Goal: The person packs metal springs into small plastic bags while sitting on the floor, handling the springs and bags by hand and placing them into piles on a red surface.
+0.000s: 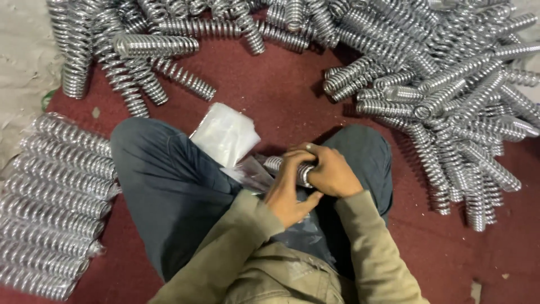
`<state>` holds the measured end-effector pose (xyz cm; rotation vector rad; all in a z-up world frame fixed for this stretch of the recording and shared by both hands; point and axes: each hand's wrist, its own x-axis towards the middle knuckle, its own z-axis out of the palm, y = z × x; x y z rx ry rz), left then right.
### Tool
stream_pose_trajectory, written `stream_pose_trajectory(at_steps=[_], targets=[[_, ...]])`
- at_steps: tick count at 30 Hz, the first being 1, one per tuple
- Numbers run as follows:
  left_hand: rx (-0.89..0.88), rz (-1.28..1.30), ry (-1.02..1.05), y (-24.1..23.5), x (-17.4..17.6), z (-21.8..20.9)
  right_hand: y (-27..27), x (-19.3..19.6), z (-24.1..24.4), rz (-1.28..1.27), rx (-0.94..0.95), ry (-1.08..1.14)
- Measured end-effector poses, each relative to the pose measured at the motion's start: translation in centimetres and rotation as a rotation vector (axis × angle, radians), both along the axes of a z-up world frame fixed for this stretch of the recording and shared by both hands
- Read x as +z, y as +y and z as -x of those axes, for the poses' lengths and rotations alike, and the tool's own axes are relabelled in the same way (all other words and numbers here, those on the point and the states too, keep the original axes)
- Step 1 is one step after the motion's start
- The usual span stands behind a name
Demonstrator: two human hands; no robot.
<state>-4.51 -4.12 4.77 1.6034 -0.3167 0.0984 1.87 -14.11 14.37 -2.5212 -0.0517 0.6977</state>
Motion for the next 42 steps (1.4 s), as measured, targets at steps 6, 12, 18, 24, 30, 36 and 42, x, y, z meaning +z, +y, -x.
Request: stream_pose_trajectory(at_steps=[6,12,18,24,30,36,42], targets=[[0.345,0.666,0.636,6.1,-1.2,1.6,3.2,0.4,5.6,-0.718,-0.026,-0.323],[0.742,0.224,0.044,19.9,0.6,2.8,-4.2,0.2,4.0,-0.219,-0.047,-0.605],[1.088,-0.445,0.338,33.0,-3.5,7.2,-44.2,-28.1,0.3,0.758,-0.435,-0.625],[1.152,-0.921,0.623,41.2,-16.9,8.1,-34.7,-20.6,3.2,0.974,-0.247,-0.906],[0.927,-0.94,-0.163,25.0,-4.0,4.9,-39.1,-22.3,2.1,1.227,0.061,-1.12],[-0.112,-1.484,0.423,10.2,-3.5,-2.5,-28.2,-12.8,1.4,0.555,-0.264,-0.264],[-0.323,-1.767,0.655,7.3,-7.0,-7.8,-19.1,-0.6,-0.1,0.274,-0.266,-0.236]])
